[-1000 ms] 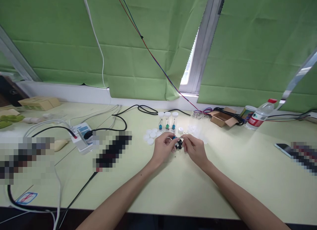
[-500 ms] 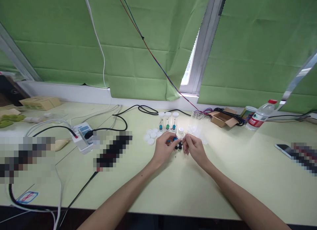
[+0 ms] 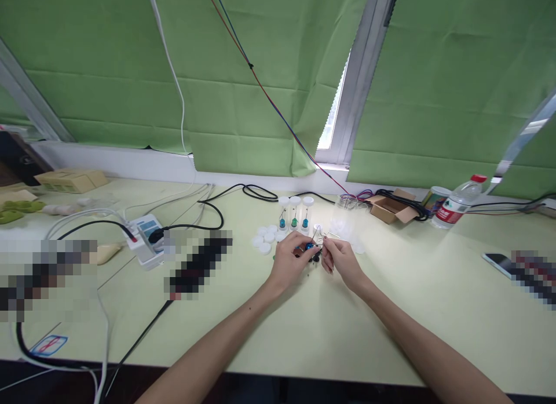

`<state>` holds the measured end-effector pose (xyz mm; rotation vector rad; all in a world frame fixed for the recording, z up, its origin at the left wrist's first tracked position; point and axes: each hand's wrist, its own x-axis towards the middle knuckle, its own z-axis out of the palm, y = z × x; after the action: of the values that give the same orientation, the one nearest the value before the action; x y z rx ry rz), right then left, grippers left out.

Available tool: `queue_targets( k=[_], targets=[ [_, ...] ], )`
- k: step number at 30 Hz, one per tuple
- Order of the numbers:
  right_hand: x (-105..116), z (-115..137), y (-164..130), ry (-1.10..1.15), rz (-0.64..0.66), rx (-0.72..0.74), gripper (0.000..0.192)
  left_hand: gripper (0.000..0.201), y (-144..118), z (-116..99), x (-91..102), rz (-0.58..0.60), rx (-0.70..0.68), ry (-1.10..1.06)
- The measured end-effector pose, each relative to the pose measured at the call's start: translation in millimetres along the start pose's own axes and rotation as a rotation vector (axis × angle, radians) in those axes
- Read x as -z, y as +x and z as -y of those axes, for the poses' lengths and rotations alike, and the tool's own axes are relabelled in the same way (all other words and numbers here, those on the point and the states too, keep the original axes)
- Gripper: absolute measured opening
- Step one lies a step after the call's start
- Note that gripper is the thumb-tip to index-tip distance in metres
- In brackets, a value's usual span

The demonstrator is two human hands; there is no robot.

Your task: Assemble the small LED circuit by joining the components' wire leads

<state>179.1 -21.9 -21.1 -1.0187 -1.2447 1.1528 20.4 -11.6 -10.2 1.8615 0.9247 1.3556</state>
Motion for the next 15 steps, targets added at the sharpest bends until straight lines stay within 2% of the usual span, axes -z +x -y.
queue_targets(
  k=[7, 15],
  targets=[
    [4.8, -5.7, 2.8, 0.101, 0.067, -0.11, 0.05, 0.013, -1.1, 0.9, -1.0, 0.007, 0.0, 0.009],
    [3.0, 3.1, 0.0, 0.181, 0.124, -0.23, 0.046, 0.016, -0.7, 6.0, -1.0, 0.012, -0.019, 0.015]
  ],
)
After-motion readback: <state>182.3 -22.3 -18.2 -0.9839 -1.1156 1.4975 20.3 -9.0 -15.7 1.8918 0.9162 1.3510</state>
